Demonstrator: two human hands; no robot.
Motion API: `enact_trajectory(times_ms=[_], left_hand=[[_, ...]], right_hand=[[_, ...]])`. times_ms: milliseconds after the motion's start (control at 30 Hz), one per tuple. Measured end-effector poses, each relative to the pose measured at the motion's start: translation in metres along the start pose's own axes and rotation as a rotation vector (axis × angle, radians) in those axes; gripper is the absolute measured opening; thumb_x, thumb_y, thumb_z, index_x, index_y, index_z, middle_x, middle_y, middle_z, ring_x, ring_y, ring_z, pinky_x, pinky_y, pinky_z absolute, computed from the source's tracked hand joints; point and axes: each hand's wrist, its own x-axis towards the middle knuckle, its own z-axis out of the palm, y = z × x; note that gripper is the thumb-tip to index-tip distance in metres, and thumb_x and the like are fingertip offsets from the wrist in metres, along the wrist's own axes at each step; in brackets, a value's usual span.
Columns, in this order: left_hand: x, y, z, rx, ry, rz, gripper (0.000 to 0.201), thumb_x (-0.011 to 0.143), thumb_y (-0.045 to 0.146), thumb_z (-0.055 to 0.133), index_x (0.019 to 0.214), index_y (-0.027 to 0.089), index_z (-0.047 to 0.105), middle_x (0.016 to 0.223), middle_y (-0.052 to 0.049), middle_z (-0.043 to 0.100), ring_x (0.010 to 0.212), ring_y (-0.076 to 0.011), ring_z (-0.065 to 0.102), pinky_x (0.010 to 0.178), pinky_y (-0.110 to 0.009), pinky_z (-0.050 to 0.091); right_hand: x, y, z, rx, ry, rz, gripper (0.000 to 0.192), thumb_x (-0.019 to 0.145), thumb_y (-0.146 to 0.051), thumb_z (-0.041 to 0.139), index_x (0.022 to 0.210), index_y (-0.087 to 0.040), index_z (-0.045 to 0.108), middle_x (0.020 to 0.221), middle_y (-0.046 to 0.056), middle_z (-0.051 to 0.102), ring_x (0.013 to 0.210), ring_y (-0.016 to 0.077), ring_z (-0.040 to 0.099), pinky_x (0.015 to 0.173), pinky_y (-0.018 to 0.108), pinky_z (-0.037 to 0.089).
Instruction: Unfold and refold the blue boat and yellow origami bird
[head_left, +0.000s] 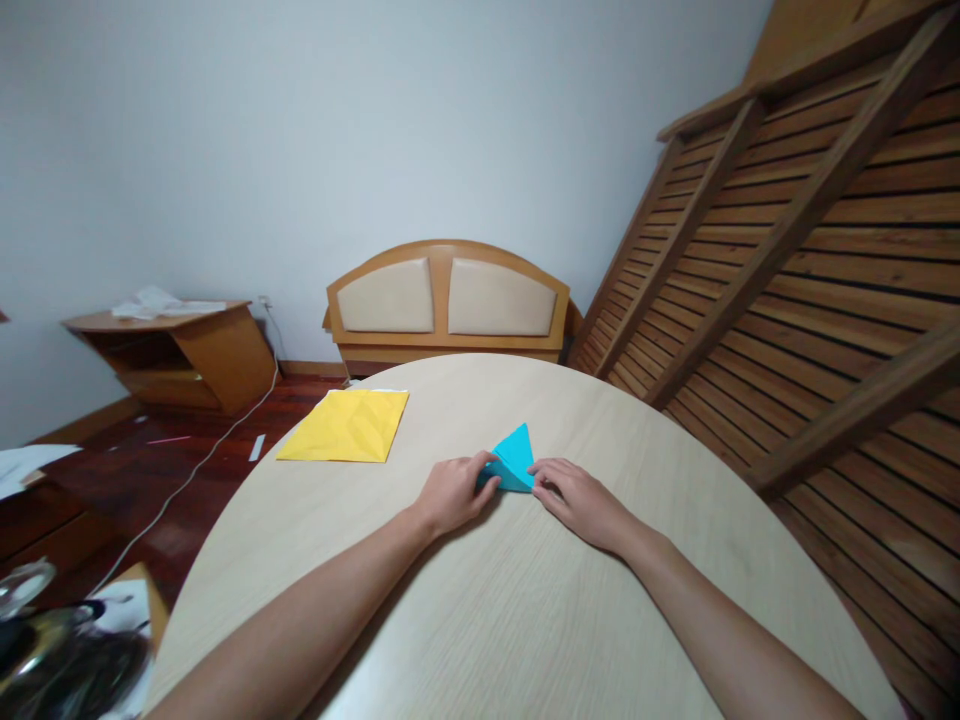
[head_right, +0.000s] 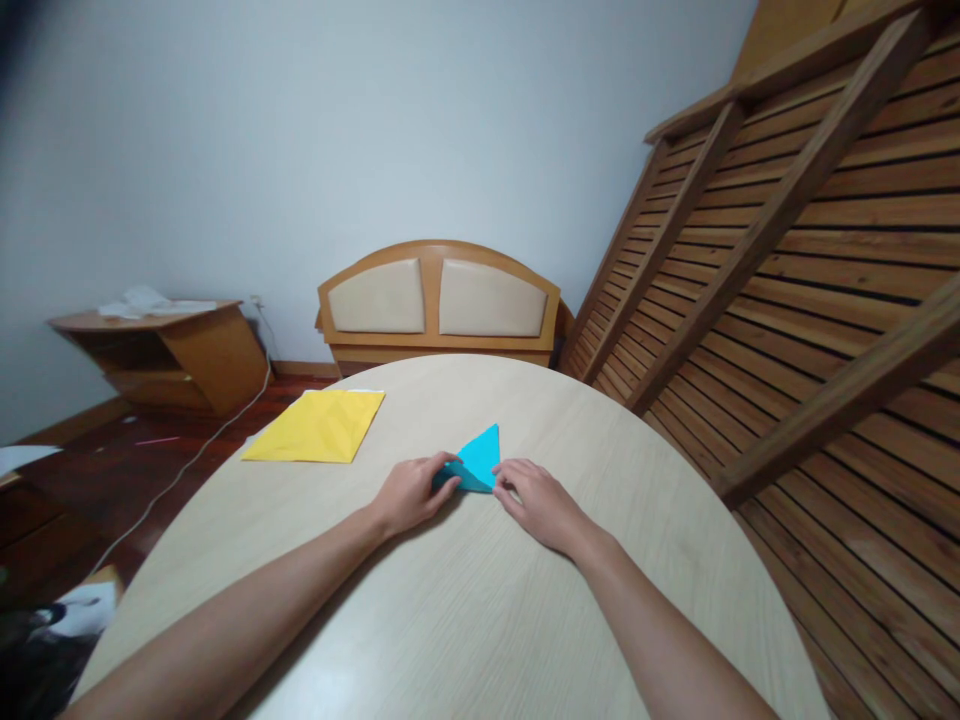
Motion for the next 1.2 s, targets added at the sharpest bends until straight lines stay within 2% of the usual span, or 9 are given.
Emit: enact_trajectory(times_ms=[200, 367, 567, 733, 800, 900, 1000, 1100, 1200], left_hand=[[0.001, -0.007, 0.007, 0.016, 0.044, -0.103, 0.044, 0.096, 0.036, 0.048, 0.137, 0.021, 0.04, 0.102, -0.009, 0.072, 0.089, -0.0239, 0.07, 0.077, -0.034, 0.053], [0.001, -0.009, 0.009, 0.039, 0.081, -0.06, 0.05, 0.094, 0.027, 0.051, 0.141, 0.021, 0.037, 0.125, -0.011, 0.063, 0.111, -0.0261, 0.062, 0.092, -0.039, 0.052], [0.001, -0.01, 0.009, 0.108, 0.129, 0.004, 0.032, 0.093, 0.019, 0.054, 0.123, 0.026, 0.063, 0.142, -0.01, 0.049, 0.122, -0.0283, 0.052, 0.098, -0.045, 0.05], [0.001, -0.005, 0.009, 0.101, 0.012, 0.148, 0.029, 0.096, 0.016, 0.049, 0.112, 0.024, 0.071, 0.131, -0.009, 0.061, 0.116, -0.0272, 0.058, 0.097, -0.045, 0.05], [-0.001, 0.0, 0.01, 0.08, -0.021, 0.142, 0.03, 0.096, 0.017, 0.047, 0.116, 0.022, 0.069, 0.126, -0.009, 0.065, 0.112, -0.0262, 0.061, 0.097, -0.044, 0.051], [-0.003, 0.006, 0.01, 0.08, -0.023, 0.089, 0.033, 0.099, 0.026, 0.042, 0.123, 0.018, 0.064, 0.133, -0.011, 0.062, 0.122, -0.0268, 0.057, 0.106, -0.043, 0.046], [-0.003, 0.006, 0.012, 0.105, -0.088, 0.002, 0.046, 0.102, 0.036, 0.034, 0.138, 0.013, 0.052, 0.148, -0.015, 0.048, 0.138, -0.0288, 0.043, 0.115, -0.046, 0.035], [0.0, 0.003, 0.015, 0.12, -0.166, -0.094, 0.057, 0.103, 0.042, 0.029, 0.149, 0.01, 0.036, 0.158, -0.015, 0.031, 0.146, -0.0298, 0.028, 0.119, -0.048, 0.027], [0.005, -0.002, 0.017, 0.145, -0.194, -0.156, 0.06, 0.103, 0.042, 0.027, 0.152, 0.008, 0.03, 0.16, -0.015, 0.024, 0.149, -0.0292, 0.021, 0.12, -0.047, 0.023]], right_hand=[[0.0, -0.002, 0.003, 0.022, 0.03, 0.021, 0.015, 0.094, -0.024, 0.055, 0.106, -0.022, 0.063, 0.109, 0.008, 0.069, 0.104, 0.0238, 0.062, 0.091, 0.04, 0.049], [0.001, -0.002, 0.004, 0.002, 0.016, -0.018, 0.03, 0.096, -0.024, 0.052, 0.126, -0.025, 0.059, 0.121, 0.008, 0.066, 0.113, 0.0242, 0.059, 0.098, 0.042, 0.047], [0.002, -0.004, 0.002, -0.09, -0.046, -0.074, 0.032, 0.1, -0.025, 0.046, 0.125, -0.03, 0.065, 0.118, 0.007, 0.066, 0.111, 0.0241, 0.058, 0.097, 0.043, 0.047], [0.002, -0.011, 0.0, -0.126, -0.059, -0.061, 0.03, 0.099, -0.032, 0.049, 0.123, -0.03, 0.067, 0.118, 0.009, 0.065, 0.112, 0.0254, 0.057, 0.098, 0.044, 0.047], [0.001, -0.014, -0.001, -0.129, -0.08, -0.048, 0.031, 0.098, -0.035, 0.051, 0.125, -0.029, 0.066, 0.12, 0.009, 0.064, 0.116, 0.0266, 0.056, 0.1, 0.045, 0.046], [0.0, -0.019, -0.001, -0.141, -0.149, -0.013, 0.039, 0.098, -0.043, 0.05, 0.129, -0.025, 0.064, 0.137, 0.011, 0.058, 0.134, 0.0308, 0.044, 0.11, 0.05, 0.037], [-0.001, -0.024, 0.0, -0.126, -0.249, 0.021, 0.058, 0.096, -0.055, 0.047, 0.141, -0.02, 0.054, 0.154, 0.012, 0.041, 0.147, 0.032, 0.026, 0.118, 0.051, 0.025], [-0.001, -0.032, 0.002, -0.083, -0.334, 0.039, 0.073, 0.093, -0.063, 0.047, 0.149, -0.017, 0.042, 0.157, 0.013, 0.034, 0.148, 0.0307, 0.023, 0.121, 0.049, 0.018], [-0.001, -0.045, 0.004, -0.064, -0.384, 0.046, 0.083, 0.09, -0.065, 0.051, 0.152, -0.014, 0.034, 0.159, 0.015, 0.028, 0.148, 0.0308, 0.023, 0.122, 0.047, 0.017]])
